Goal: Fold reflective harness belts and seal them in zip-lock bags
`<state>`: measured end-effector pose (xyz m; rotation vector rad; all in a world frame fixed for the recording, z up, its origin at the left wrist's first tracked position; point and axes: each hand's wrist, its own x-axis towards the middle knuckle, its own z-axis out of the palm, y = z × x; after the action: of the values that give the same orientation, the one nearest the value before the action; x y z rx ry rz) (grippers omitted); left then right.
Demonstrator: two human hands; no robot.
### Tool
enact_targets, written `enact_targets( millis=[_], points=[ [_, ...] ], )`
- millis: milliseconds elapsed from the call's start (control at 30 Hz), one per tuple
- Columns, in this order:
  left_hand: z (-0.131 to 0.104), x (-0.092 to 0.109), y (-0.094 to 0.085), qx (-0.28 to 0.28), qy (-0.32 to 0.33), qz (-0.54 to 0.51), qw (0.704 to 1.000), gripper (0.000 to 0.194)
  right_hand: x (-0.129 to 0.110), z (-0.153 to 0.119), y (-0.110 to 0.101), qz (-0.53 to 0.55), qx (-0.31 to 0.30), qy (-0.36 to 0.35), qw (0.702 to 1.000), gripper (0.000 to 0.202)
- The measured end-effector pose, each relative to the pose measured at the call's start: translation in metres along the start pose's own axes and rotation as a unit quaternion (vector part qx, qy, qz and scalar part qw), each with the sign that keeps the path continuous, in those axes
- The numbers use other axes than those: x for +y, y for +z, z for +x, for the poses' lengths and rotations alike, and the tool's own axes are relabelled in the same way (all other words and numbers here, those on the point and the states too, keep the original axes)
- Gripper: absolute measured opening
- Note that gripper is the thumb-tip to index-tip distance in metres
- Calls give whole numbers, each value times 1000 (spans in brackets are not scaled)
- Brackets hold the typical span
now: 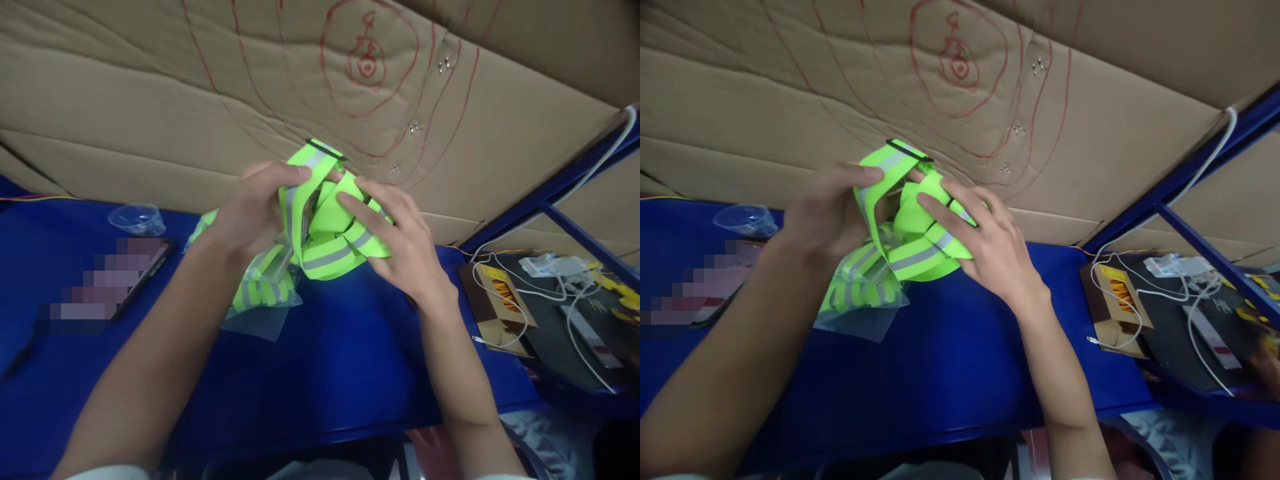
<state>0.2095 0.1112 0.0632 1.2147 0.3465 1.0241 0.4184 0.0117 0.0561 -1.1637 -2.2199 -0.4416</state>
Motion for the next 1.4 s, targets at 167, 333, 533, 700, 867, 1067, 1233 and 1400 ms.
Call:
enact_targets(
  millis=[167,333,533,700,867,1067,1233,1400],
  points=[
    [-4,4,-2,42,104,91,990,16,3,0,5,43,22,-16,999,52],
    [-6,2,8,26,160,19,987,23,4,2,6,88,27,6,996,48],
    [-4,0,15,105,99,2,989,32,-8,2,2,106,15,-2,994,49],
    [0,-9,11,80,168,26,982,30,-9,3,-1,119,5,8,993,46],
    [-4,-8,13,-19,156,33,987,27,-2,3,4,160,25,54,985,62],
    [-12,-1,15,-133,200,92,966,37,3,3,4,212,20,89,973,90],
    [-11,-6,17,-132,199,57,970,36,1,2,-11,197,-6,88,976,61],
    [-12,-12,25,-82,73,30,994,73,1,-1,-26,125,63,87,986,49]
  ],
)
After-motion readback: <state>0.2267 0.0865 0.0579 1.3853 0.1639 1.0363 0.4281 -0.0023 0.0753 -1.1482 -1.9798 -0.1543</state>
